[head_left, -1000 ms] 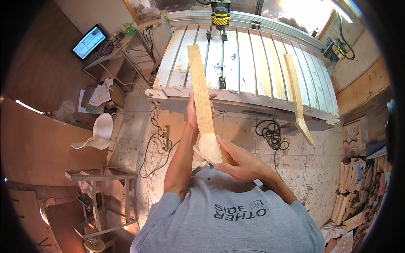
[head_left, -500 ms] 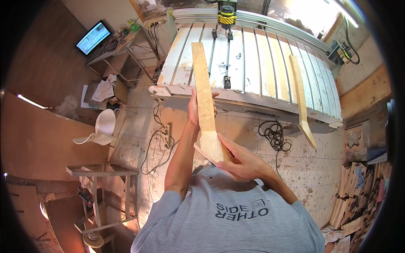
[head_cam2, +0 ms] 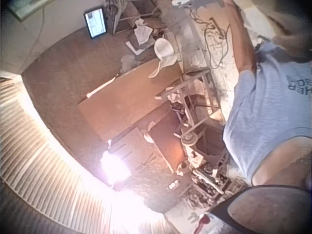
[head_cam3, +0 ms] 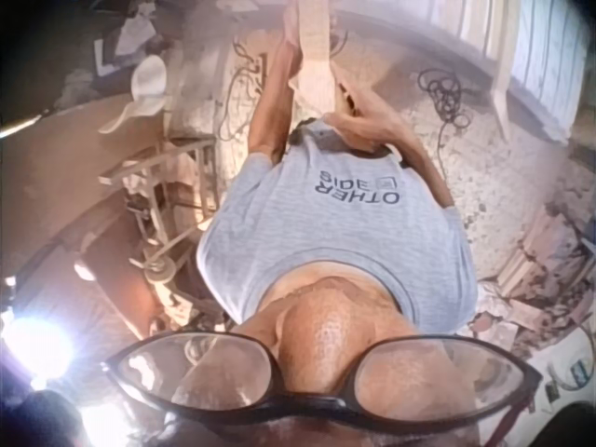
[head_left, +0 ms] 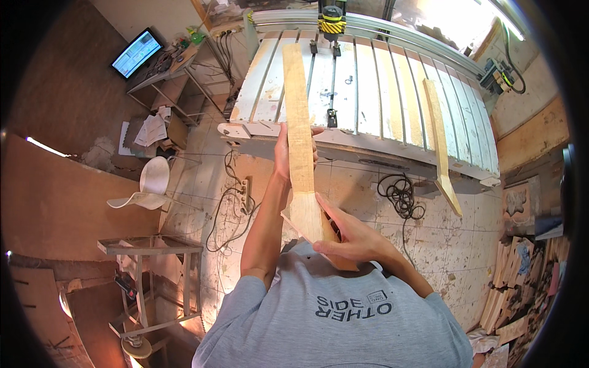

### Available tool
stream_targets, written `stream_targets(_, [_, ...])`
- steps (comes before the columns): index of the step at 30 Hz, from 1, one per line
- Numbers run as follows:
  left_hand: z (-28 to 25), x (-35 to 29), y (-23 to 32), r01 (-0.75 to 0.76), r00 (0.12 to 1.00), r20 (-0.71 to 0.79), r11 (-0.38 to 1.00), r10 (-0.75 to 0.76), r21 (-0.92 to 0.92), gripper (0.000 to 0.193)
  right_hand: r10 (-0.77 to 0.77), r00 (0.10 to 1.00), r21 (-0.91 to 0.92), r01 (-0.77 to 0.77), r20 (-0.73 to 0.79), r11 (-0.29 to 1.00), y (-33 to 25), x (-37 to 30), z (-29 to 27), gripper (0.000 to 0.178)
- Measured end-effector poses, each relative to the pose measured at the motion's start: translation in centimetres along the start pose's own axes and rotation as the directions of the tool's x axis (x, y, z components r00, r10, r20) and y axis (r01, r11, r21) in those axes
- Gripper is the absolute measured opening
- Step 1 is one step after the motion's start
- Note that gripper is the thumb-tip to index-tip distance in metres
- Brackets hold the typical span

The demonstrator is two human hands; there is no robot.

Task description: The person handles a wooden guitar neck, turns it over, and then places it into a CNC machine, securing it with clamps and operating a small wireless keyboard.

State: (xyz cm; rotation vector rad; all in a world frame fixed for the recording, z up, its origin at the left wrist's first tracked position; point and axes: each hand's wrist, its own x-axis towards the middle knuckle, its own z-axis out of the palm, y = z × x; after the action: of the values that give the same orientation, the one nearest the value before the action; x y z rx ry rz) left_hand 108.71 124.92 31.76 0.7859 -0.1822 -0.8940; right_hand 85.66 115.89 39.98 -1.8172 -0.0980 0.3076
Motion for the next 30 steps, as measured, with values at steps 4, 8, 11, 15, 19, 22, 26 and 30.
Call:
stream_targets(4, [0.72,-0.24,0.51,0.025,1.0,0.015,0.999,-0.025,-0.042,0.093,-0.032,0.999,-0.032,0.032,-0.007,0.999,-0.06,-0.15,-0.03,0.104])
stream_targets(8, [0.72,-0.26,0.55,0.026,0.999,0.043,0.998,-0.024,-0.053,0.093,-0.047,0.999,-0.037,0.047,-0.012,0.998,0.03,-0.34,0.15,0.105])
stream_targets(11, [0.7,-0.17,0.42,0.028,0.998,0.065,0.997,-0.024,-0.07,0.092,-0.031,0.999,-0.058,0.031,-0.009,0.998,-0.12,-0.52,0.1,0.106])
stream_targets(15, [0.71,-0.33,0.33,0.025,0.999,0.049,0.999,-0.023,-0.04,0.091,-0.014,1.0,-0.054,0.015,0.014,0.998,-0.43,-0.62,0.01,0.106])
stream_targets(19, [0.98,-0.29,0.2,0.01,0.998,0.06,1.0,-0.009,-0.001,0.091,-0.014,1.0,-0.056,0.014,0.002,0.998,-0.19,-0.8,0.22,0.106])
stream_targets(22, [0.77,-0.21,0.12,0.02,0.996,0.084,0.999,-0.017,-0.034,0.09,-0.027,1.0,-0.087,0.027,-0.002,0.996,0.01,-0.79,0.35,0.106])
stream_targets(26, [0.77,-0.27,0.06,0.016,0.997,0.08,0.999,-0.013,-0.037,0.091,-0.061,0.998,-0.133,0.058,-0.014,0.989,-0.45,-0.88,0.37,0.106])
stream_targets(30, [1.07,-0.43,0.13,0.029,0.998,0.062,0.998,-0.025,-0.053,0.093,-0.028,1.0,-0.128,0.027,-0.008,0.991,-0.43,-0.9,0.47,0.106])
